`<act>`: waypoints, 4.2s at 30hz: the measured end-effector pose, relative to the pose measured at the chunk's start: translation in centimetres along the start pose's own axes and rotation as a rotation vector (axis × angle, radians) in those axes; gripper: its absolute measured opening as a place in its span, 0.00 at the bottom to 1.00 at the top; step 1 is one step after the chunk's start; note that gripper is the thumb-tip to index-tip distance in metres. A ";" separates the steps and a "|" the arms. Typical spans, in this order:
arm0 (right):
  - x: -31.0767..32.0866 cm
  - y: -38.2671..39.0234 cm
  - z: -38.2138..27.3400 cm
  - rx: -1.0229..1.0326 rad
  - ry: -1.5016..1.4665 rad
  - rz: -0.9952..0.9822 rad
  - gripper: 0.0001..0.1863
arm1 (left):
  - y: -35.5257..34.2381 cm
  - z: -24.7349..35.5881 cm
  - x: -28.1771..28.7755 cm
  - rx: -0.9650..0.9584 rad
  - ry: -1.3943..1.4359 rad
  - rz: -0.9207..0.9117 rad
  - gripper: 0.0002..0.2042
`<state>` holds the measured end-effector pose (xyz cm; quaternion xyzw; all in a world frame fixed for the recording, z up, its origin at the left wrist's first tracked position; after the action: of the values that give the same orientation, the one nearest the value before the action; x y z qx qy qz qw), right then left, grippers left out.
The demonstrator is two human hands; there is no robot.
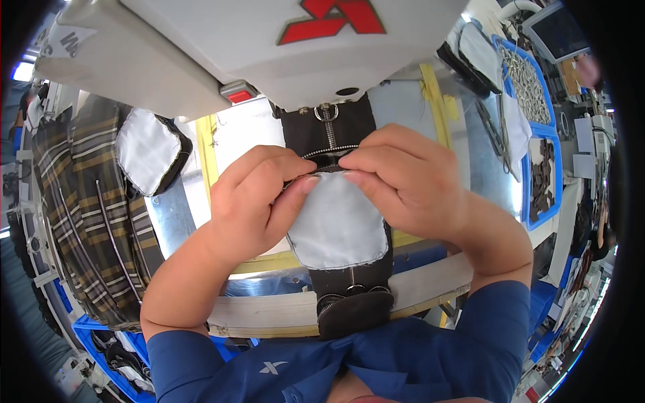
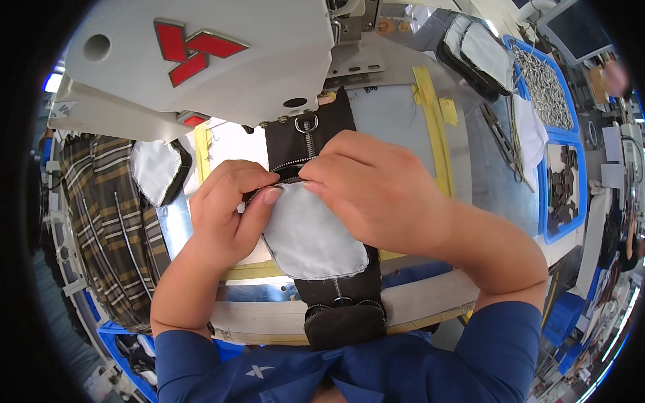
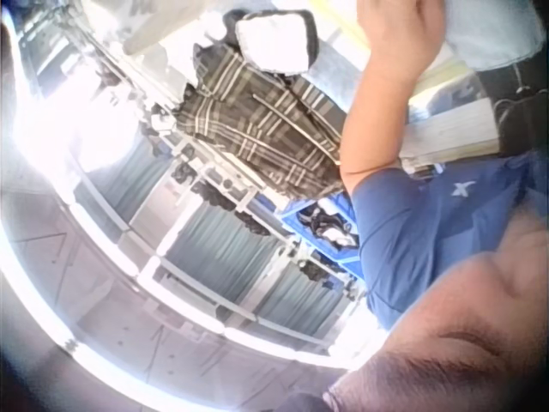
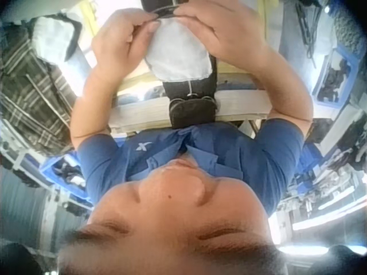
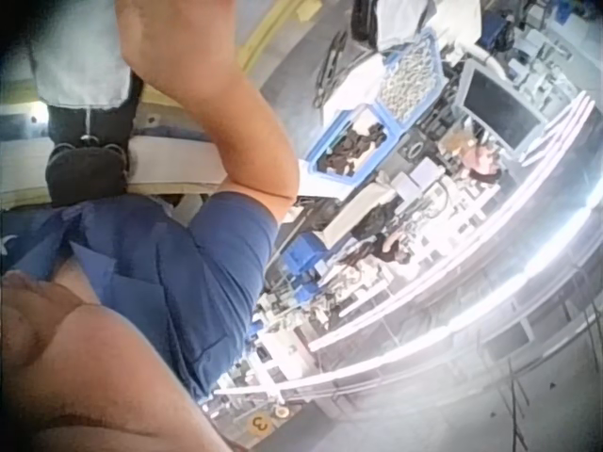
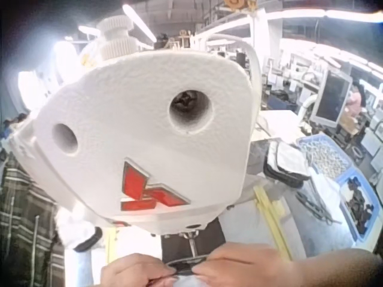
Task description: The person aligns a zipper onto a plaid fabric pouch and sews it using a sewing machine. They repeat this process for multiple pouches, handling each item individually, aligning the zipper, and guiding the fabric through the machine.
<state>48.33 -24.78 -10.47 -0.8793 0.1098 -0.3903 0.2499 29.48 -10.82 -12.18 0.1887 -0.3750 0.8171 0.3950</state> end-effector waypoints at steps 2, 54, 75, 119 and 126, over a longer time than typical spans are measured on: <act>-0.1 -0.1 0.0 -0.015 -0.011 -0.021 0.10 | 0.0 -0.1 -0.1 0.052 0.034 -0.016 0.08; -1.2 -5.6 9.7 -0.383 0.284 -0.410 0.18 | -5.5 -7.9 -2.0 0.362 -0.261 -0.179 0.13; -1.0 -4.2 10.6 -0.367 0.324 -0.300 0.21 | -4.8 -8.4 -2.0 0.238 -0.187 -0.145 0.15; -0.8 -3.9 10.4 -0.355 0.304 -0.260 0.19 | -5.0 -5.2 0.4 0.528 -0.503 -0.403 0.15; 0.1 -3.5 10.5 -0.344 0.148 -0.222 0.16 | -5.3 4.9 3.6 0.193 -0.453 -0.485 0.23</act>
<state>56.18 -18.13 -14.50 -0.8846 0.0954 -0.4545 0.0430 31.49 -10.59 -4.43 0.4853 -0.3184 0.6685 0.4650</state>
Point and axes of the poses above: each hand's wrist, its own y-axis away from the middle knuckle, its own x-axis out of the back of the hand, z = x × y, the point moved 2 cm from there along -y, towards the middle knuckle, and after that the axes turned 6 degrees about x, right-handed, at the moved point
